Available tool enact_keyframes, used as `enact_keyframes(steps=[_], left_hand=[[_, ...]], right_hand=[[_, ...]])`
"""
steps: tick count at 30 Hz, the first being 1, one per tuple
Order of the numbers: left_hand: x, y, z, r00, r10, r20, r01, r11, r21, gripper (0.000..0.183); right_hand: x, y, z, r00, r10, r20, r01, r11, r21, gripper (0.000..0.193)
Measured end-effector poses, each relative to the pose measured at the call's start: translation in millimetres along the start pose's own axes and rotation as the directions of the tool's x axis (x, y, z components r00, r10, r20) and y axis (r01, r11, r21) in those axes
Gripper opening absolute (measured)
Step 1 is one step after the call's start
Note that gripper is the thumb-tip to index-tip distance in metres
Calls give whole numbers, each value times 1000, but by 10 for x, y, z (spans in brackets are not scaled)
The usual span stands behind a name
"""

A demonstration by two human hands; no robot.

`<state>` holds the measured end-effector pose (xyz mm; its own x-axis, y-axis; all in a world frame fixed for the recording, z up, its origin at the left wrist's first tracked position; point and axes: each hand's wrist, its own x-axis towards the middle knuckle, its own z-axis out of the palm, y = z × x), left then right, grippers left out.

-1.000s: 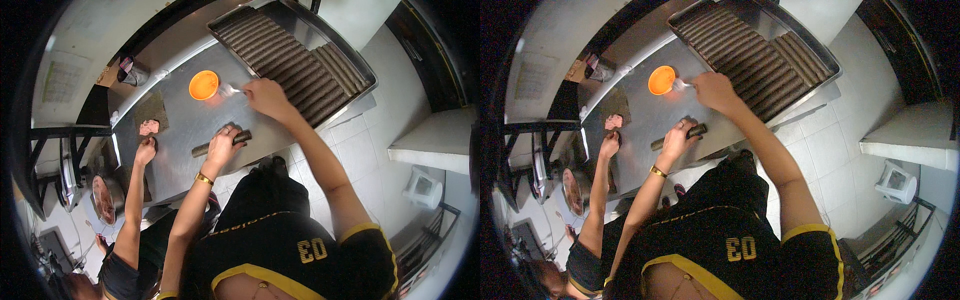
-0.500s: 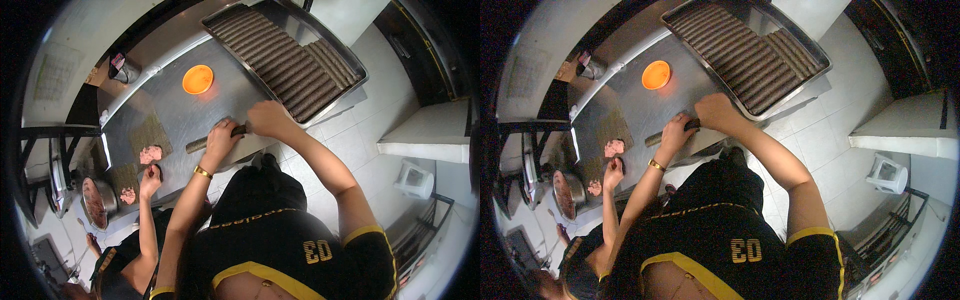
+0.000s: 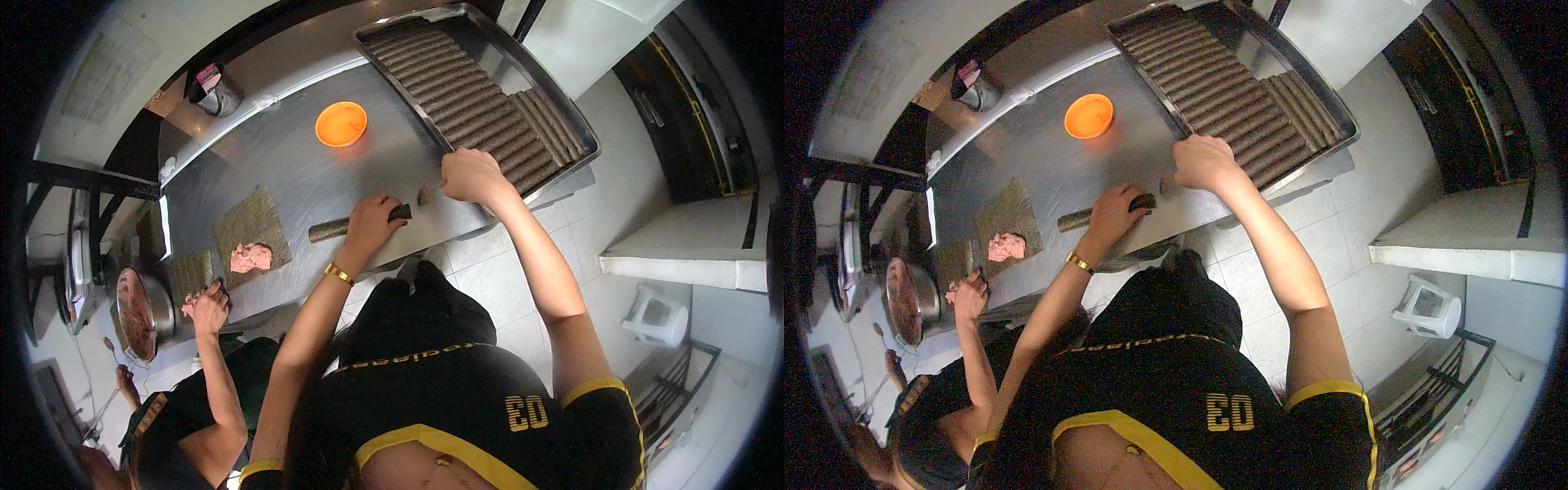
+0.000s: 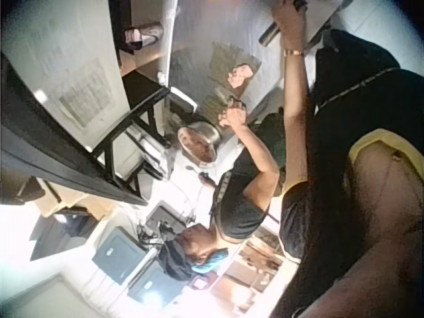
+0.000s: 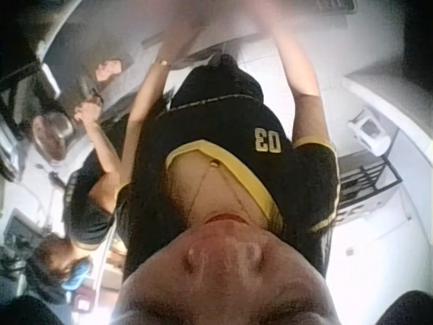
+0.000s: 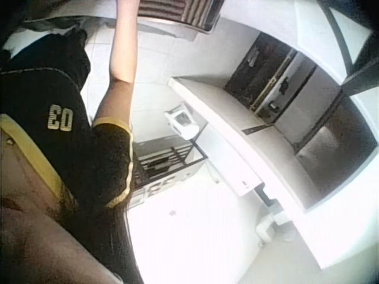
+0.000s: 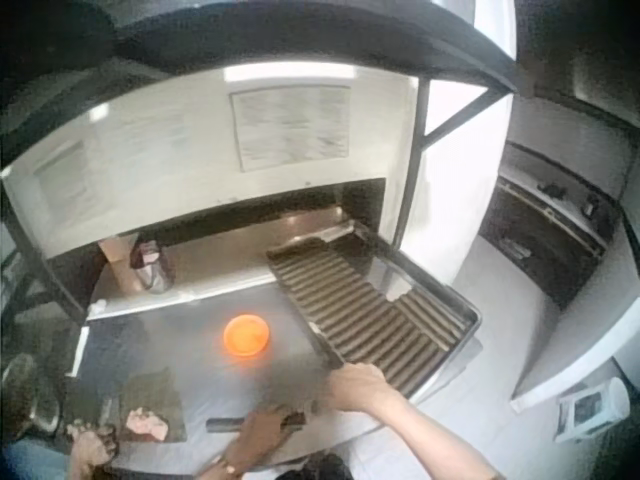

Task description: The person spreads a pink paste onto sheets of nori using a spoon, then rolls the nori into cylindrical shapes and places them on a metal tray. The process is repeated multiple times.

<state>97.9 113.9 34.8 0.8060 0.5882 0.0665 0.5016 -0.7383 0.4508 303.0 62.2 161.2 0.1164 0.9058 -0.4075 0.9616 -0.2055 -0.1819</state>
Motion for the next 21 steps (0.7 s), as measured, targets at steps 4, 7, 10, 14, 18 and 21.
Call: enact_keyframes(steps=[4, 7, 10, 14, 18, 21], left_hand=[[23, 3, 33, 1000, -4, 7, 4, 1000, 5, 34], [34, -52, 76, 999, -5, 33, 5, 1000, -14, 37], [18, 4, 25, 999, -13, 42, 12, 1000, 5, 34], [-51, -60, 138, 1000, -24, -18, 23, 999, -28, 31], [-120, -219, 386, 980, 44, -194, -69, 990, -120, 38], [-333, -185, 271, 962, -21, -271, -9, 994, -108, 42]], right_hand=[[66, -43, 217, 999, -32, -4, 32, 998, -62, 30], [124, -190, 266, 998, -55, 16, 56, 996, -75, 28], [187, -303, 230, 997, -71, 34, 74, 993, -87, 26], [189, -371, 85, 996, -86, -24, 80, 977, -196, 26], [306, -310, -406, 976, -217, -30, 219, 974, 51, 22], [506, -614, -525, 907, -408, -100, 391, 907, -157, 24]])
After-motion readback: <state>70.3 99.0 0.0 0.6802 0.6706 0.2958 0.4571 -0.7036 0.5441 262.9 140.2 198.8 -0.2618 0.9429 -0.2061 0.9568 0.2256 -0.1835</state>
